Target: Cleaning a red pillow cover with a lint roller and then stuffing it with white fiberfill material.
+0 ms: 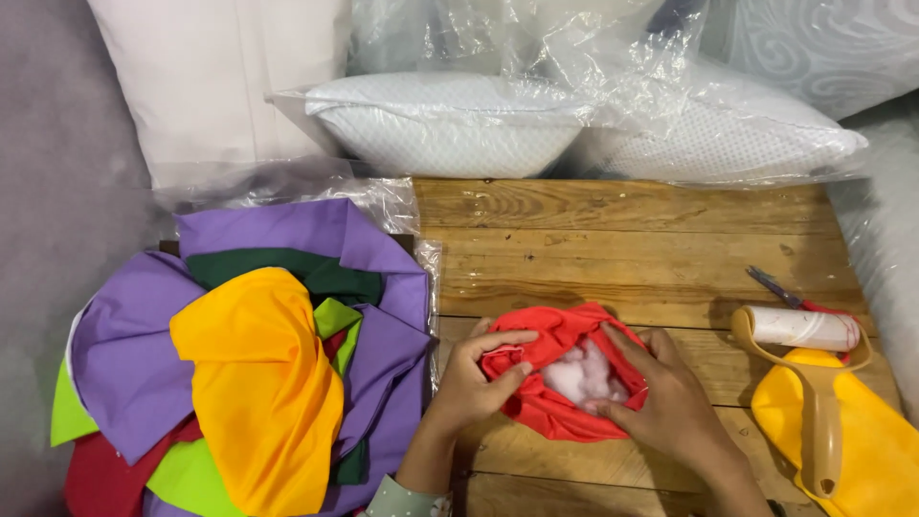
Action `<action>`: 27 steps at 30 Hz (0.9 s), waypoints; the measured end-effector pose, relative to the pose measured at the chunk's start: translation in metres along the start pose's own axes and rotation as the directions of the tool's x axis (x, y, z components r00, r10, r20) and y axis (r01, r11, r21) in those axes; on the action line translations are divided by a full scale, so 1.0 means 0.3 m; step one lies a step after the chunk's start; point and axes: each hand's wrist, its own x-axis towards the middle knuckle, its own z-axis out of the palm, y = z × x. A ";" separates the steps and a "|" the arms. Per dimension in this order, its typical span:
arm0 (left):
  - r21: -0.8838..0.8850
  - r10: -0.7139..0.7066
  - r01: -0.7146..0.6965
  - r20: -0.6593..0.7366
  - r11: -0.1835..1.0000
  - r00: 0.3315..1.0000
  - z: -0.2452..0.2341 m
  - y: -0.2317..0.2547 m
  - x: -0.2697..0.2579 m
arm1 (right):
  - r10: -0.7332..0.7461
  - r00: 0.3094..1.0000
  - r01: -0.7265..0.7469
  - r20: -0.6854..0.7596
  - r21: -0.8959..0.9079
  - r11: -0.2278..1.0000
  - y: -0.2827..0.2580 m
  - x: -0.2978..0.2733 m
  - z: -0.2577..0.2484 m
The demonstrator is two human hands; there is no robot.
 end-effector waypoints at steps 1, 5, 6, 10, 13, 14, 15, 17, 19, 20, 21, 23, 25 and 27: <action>-0.003 -0.007 0.007 -0.002 1.000 1.000 0.003 0.018 -0.010 | 0.002 1.000 -0.002 0.007 -0.001 1.000 -0.015 -0.003 -0.011; 0.002 -0.013 0.013 0.159 1.000 0.987 0.000 0.085 -0.033 | -0.081 0.997 0.081 0.004 0.008 0.997 0.009 -0.007 -0.019; 0.038 -0.075 0.069 0.220 0.997 0.973 -0.005 0.098 -0.040 | -0.260 0.952 0.276 -0.160 0.086 0.957 0.034 -0.012 -0.007; 0.067 -0.137 0.124 0.254 0.990 0.957 -0.012 0.067 -0.054 | -0.353 0.746 0.353 -0.565 -0.113 0.929 -0.104 -0.015 -0.058; 0.037 -0.162 0.158 0.262 0.987 0.951 -0.008 0.059 -0.066 | -0.629 0.717 0.622 -0.300 -0.131 0.772 -0.193 -0.017 -0.003; 0.065 -0.164 0.153 0.244 0.986 0.956 -0.008 0.056 -0.070 | -0.662 0.745 0.647 -0.083 -0.150 0.747 -0.213 -0.003 0.033; 0.094 -0.166 0.148 0.226 0.985 0.960 -0.010 0.054 -0.074 | -0.659 0.739 0.674 0.139 -0.162 0.721 -0.234 0.011 0.067; 0.065 -0.107 0.097 0.173 0.993 0.979 -0.030 0.045 -0.074 | -0.550 0.823 0.557 0.143 -0.396 0.730 -0.156 0.030 0.119; 0.026 -0.059 0.056 0.108 0.998 0.992 -0.046 0.030 -0.076 | -0.434 0.891 0.418 0.130 -0.605 0.677 -0.092 0.046 0.143; 0.045 -0.054 0.049 0.114 0.998 0.992 -0.055 0.020 -0.081 | -0.359 0.922 0.367 0.142 -0.611 0.702 -0.069 0.042 0.144; 0.064 -0.049 0.042 0.121 0.997 0.991 -0.064 0.011 -0.083 | -0.282 0.947 0.314 0.152 -0.617 0.721 -0.047 0.039 0.142; 0.053 -0.093 0.086 0.143 0.995 0.985 -0.054 0.055 -0.091 | -0.426 0.893 0.436 0.146 -0.515 0.738 -0.141 -0.014 0.068; 0.051 -0.141 0.135 0.147 0.990 0.979 -0.049 0.057 -0.098 | -0.575 0.809 0.571 0.124 -0.398 0.718 -0.217 -0.057 0.027; 0.110 0.069 -0.080 0.098 0.991 0.993 -0.051 0.023 -0.118 | -0.716 0.688 0.635 -0.117 -0.381 0.672 -0.278 -0.102 0.012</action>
